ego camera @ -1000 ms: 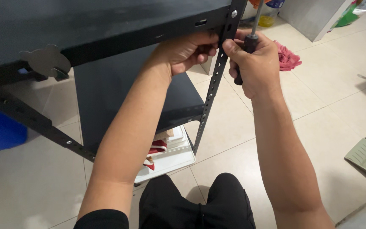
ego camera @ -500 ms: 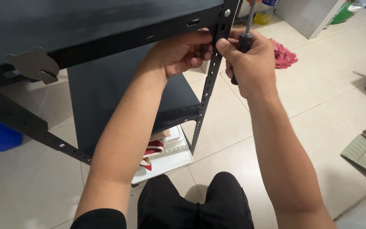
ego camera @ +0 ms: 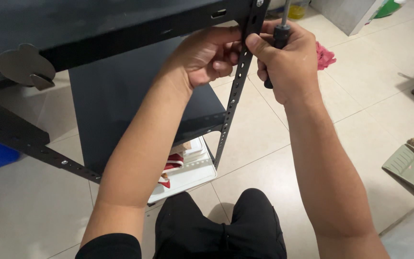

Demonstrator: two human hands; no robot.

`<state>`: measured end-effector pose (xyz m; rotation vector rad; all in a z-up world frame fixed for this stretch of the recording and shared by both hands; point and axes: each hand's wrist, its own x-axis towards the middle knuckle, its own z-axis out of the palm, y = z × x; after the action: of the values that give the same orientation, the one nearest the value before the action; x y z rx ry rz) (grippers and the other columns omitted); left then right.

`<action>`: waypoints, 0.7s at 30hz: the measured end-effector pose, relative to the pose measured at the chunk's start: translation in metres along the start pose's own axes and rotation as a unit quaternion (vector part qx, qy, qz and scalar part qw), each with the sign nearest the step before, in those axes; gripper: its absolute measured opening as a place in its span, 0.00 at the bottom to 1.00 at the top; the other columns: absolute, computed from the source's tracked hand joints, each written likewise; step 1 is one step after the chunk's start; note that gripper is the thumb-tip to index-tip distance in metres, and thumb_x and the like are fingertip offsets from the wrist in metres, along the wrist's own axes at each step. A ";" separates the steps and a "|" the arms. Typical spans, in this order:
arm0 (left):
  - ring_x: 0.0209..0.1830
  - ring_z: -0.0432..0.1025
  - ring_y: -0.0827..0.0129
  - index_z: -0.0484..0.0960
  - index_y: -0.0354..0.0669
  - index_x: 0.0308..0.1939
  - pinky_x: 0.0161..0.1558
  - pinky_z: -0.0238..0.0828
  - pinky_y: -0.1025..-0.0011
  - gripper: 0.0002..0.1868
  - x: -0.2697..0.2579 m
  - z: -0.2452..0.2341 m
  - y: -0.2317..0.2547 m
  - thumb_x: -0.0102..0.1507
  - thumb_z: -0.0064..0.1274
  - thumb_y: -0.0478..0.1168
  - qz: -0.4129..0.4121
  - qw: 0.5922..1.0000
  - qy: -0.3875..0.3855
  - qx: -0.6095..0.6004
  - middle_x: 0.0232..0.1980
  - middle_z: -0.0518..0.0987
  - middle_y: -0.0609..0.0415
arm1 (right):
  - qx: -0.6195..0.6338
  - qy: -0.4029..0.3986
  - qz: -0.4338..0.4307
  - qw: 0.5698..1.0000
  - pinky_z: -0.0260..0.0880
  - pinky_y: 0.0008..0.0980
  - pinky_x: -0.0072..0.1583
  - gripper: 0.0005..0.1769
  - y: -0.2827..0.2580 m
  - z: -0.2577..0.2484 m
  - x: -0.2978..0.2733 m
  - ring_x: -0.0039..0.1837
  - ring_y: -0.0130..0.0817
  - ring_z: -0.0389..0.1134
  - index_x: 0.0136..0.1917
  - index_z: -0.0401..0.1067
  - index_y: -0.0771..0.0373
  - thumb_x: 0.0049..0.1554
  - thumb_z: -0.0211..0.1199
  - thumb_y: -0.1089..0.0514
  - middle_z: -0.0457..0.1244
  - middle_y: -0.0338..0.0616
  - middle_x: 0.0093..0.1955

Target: The person assembles a metal shelving unit by inserting screws into the vertical uprights and tightening them with a screwdriver. They work on multiple connection points along the frame, securing the shelves to the uprights.

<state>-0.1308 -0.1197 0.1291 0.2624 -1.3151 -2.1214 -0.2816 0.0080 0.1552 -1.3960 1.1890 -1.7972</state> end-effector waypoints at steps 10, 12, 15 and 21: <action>0.24 0.73 0.77 0.80 0.38 0.34 0.15 0.60 0.85 0.11 0.003 0.006 -0.005 0.62 0.62 0.42 -0.015 0.998 0.056 -0.035 0.28 0.78 0.54 | -0.008 0.002 0.006 1.000 0.60 0.22 0.30 0.09 -0.001 0.001 -0.001 0.31 0.20 0.62 0.53 0.75 0.72 0.59 0.70 0.68 0.67 0.41 0.38; 0.25 0.73 0.77 0.81 0.37 0.35 0.15 0.60 0.85 0.09 -0.002 0.009 -0.003 0.62 0.61 0.41 -0.002 0.999 0.034 -0.028 0.28 0.78 0.54 | -0.003 0.001 0.010 1.000 0.60 0.22 0.30 0.10 -0.003 0.000 -0.001 0.31 0.20 0.62 0.53 0.75 0.71 0.59 0.70 0.68 0.67 0.41 0.38; 0.26 0.74 0.76 0.81 0.37 0.35 0.16 0.61 0.84 0.08 -0.013 0.012 0.001 0.62 0.59 0.39 0.018 0.999 0.028 -0.014 0.29 0.79 0.53 | 0.006 -0.006 0.016 1.000 0.61 0.22 0.30 0.10 -0.004 -0.001 0.000 0.31 0.20 0.62 0.53 0.74 0.71 0.58 0.70 0.68 0.67 0.41 0.38; 0.25 0.76 0.73 0.81 0.36 0.35 0.16 0.63 0.84 0.06 -0.016 0.018 0.005 0.61 0.59 0.36 0.014 0.998 0.052 -0.021 0.29 0.80 0.50 | 0.004 -0.013 0.011 1.000 0.61 0.22 0.30 0.10 -0.003 -0.003 0.001 0.31 0.20 0.62 0.53 0.75 0.71 0.59 0.70 0.68 0.67 0.41 0.38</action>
<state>-0.1248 -0.0981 0.1394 0.3296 -1.2053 -2.0803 -0.2842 0.0092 0.1585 -1.3930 1.1788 -1.7602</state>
